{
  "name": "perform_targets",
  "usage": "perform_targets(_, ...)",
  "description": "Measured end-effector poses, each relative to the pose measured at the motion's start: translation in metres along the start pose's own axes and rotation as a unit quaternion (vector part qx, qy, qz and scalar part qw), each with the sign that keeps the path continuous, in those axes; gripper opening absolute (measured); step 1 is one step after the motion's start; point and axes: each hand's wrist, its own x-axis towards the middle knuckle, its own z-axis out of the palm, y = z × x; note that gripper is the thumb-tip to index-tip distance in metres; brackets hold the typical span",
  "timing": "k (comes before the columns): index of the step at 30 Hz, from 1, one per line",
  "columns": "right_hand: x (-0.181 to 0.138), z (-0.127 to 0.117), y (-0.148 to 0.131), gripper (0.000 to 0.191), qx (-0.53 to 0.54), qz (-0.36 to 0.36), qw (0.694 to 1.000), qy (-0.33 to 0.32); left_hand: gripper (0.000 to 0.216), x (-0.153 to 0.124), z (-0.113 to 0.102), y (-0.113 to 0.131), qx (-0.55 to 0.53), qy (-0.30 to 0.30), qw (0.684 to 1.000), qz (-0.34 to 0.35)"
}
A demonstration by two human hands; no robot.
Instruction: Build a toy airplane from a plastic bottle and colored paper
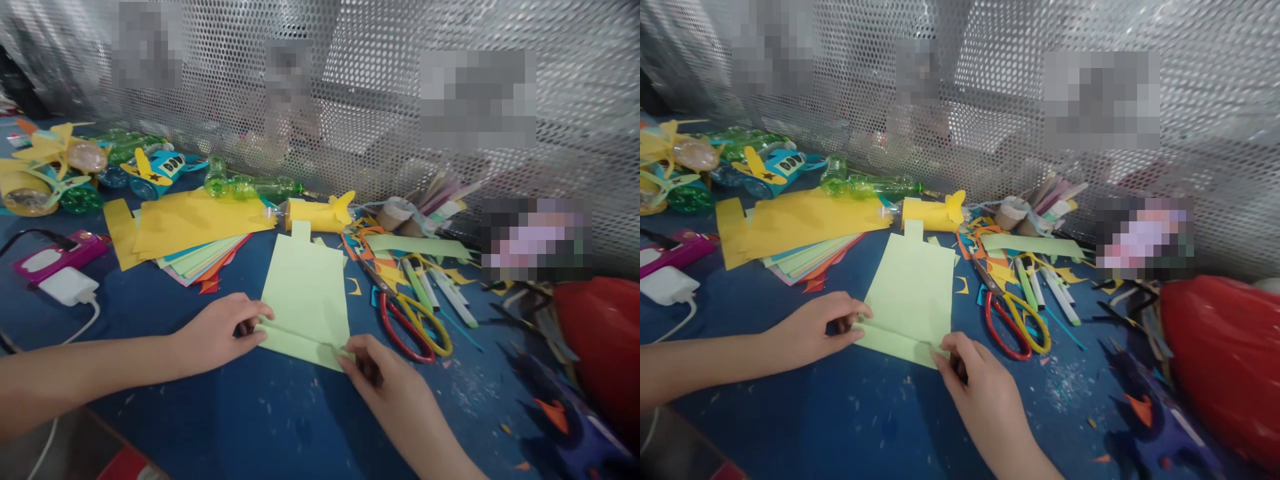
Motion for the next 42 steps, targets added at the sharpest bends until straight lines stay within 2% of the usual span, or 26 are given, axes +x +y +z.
perform_targets(3,0.001,0.0,0.0,0.015,-0.018,-0.024,1.0,0.004,0.019,0.0,0.001,0.001,0.04,0.004,0.999,0.021)
perform_targets(11,0.002,0.0,0.0,0.017,-0.022,-0.017,1.0,-0.012,0.021,0.0,0.004,0.0,0.064,0.016,0.998,0.017)
perform_targets(18,0.003,-0.003,-0.002,0.02,-0.015,-0.036,0.999,-0.006,0.019,0.0,0.007,0.003,0.107,0.032,0.993,0.044)
perform_targets(25,0.003,-0.001,-0.003,0.024,-0.036,-0.056,0.998,0.009,0.014,0.001,0.007,0.004,0.172,0.023,0.978,0.115)
perform_targets(28,0.003,-0.001,-0.004,0.026,-0.06,-0.078,0.995,0.023,0.019,-0.001,0.01,0.001,0.229,0.011,0.961,0.153)
perform_targets(32,0.004,-0.001,-0.005,0.029,-0.081,-0.098,0.992,0.019,0.031,-0.006,0.011,-0.002,0.283,0.026,0.936,0.206)
perform_targets(36,0.004,-0.002,-0.005,0.028,-0.071,-0.091,0.993,0.006,0.037,-0.006,0.007,-0.003,0.267,0.007,0.922,0.279)
perform_targets(42,0.004,-0.001,-0.003,0.026,-0.056,-0.088,0.995,0.0,0.033,0.0,0.004,-0.005,0.237,-0.048,0.925,0.293)
